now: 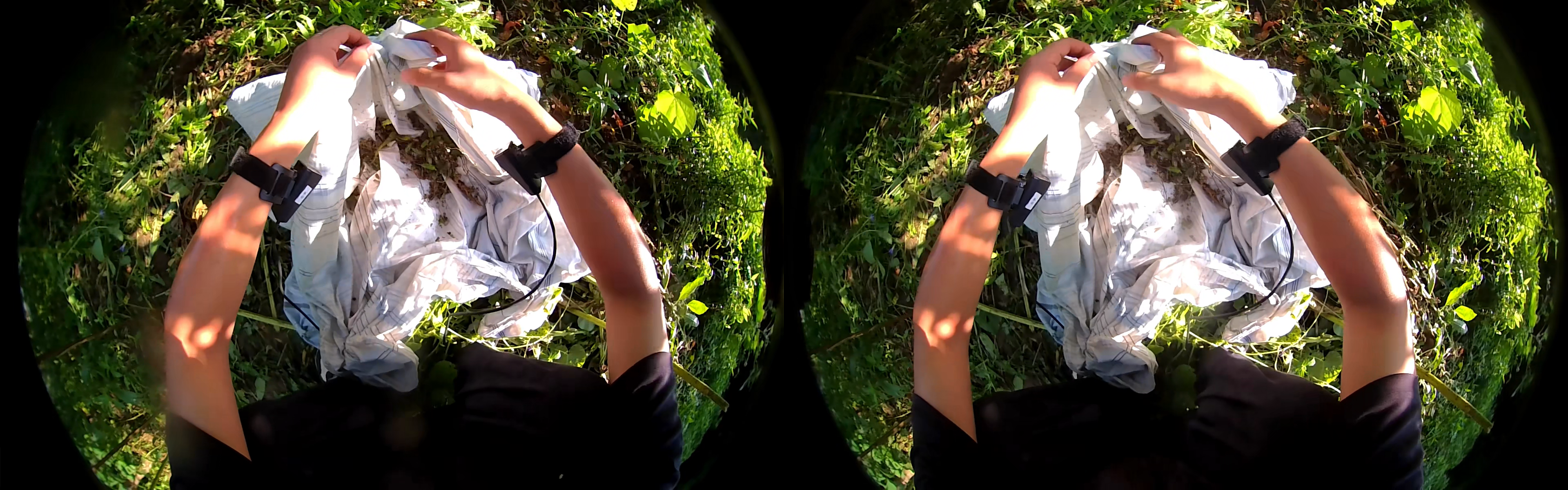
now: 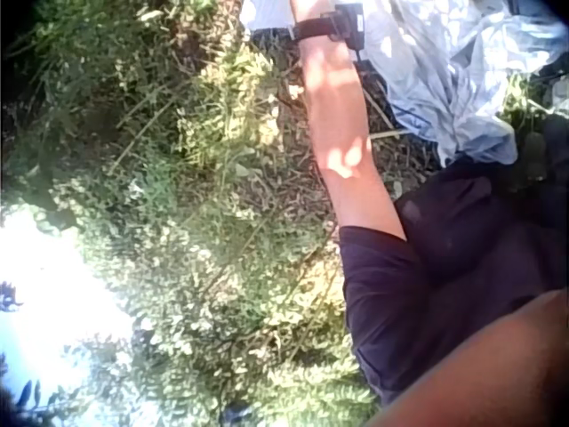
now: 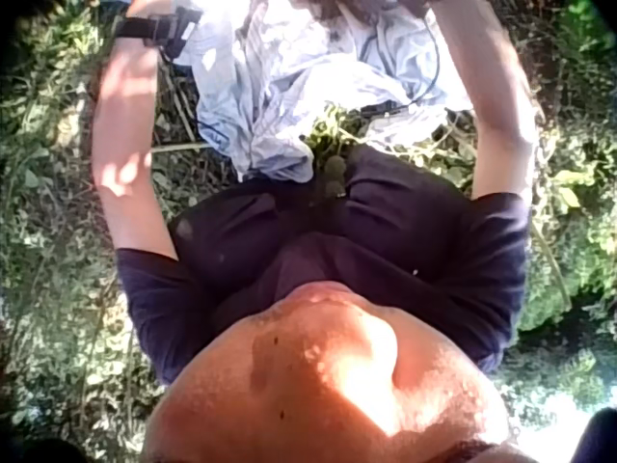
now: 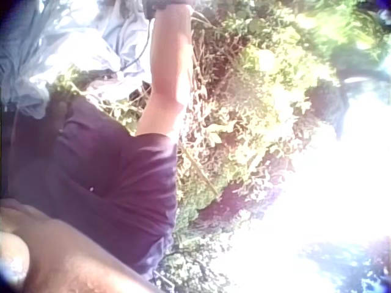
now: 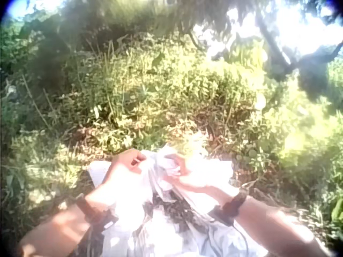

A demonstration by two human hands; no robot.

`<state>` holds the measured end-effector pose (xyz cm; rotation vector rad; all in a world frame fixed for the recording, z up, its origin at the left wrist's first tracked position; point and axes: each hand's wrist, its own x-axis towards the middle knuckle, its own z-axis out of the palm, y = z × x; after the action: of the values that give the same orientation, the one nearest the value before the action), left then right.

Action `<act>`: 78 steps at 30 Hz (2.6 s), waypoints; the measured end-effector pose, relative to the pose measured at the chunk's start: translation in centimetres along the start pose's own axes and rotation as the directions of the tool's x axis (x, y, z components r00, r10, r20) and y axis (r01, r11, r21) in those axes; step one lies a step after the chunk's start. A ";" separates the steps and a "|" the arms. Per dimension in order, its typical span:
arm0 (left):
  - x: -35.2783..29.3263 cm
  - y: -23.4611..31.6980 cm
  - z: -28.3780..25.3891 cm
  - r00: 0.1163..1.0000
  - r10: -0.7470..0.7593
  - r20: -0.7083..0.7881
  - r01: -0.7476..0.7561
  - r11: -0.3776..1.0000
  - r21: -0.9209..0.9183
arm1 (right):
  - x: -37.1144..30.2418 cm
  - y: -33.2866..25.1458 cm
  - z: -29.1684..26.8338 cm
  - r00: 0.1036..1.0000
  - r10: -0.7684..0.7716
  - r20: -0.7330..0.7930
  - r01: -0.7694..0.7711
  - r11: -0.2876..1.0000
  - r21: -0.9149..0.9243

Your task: The person gathers green plant material and places it into a large white sack. They repeatedly reach into the sack to arrange and compress the contents by hand, ensuring the material is packed tightly. The person continues to add more plant matter and adjust the sack's contents throughout the clip.

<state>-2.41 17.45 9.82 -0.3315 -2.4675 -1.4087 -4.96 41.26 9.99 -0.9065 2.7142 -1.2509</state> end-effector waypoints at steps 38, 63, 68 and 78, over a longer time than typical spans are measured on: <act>-14.5 -2.7 -12.4 0.825 -0.506 0.252 0.495 0.862 0.107 | 1.3 -1.2 5.5 0.999 -0.038 0.005 0.037 0.916 -0.399; -32.0 -7.0 -10.6 0.420 -0.896 0.145 0.898 0.434 0.080 | -19.4 -7.3 17.4 0.537 -0.408 0.738 0.709 0.692 -0.134; -32.0 -7.5 -10.7 0.300 -0.795 0.528 0.928 0.116 -0.353 | -18.9 -7.7 16.3 0.655 -0.449 0.608 0.650 0.745 -0.150; -26.8 -3.5 -12.6 0.450 -0.758 0.472 0.830 0.160 -0.534 | -19.2 -9.3 11.8 0.694 -0.502 0.517 0.533 0.840 0.100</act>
<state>23.10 3.21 3.72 1.0481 -1.9624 -2.8430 18.55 38.17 4.28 -1.8096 2.1190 -0.7778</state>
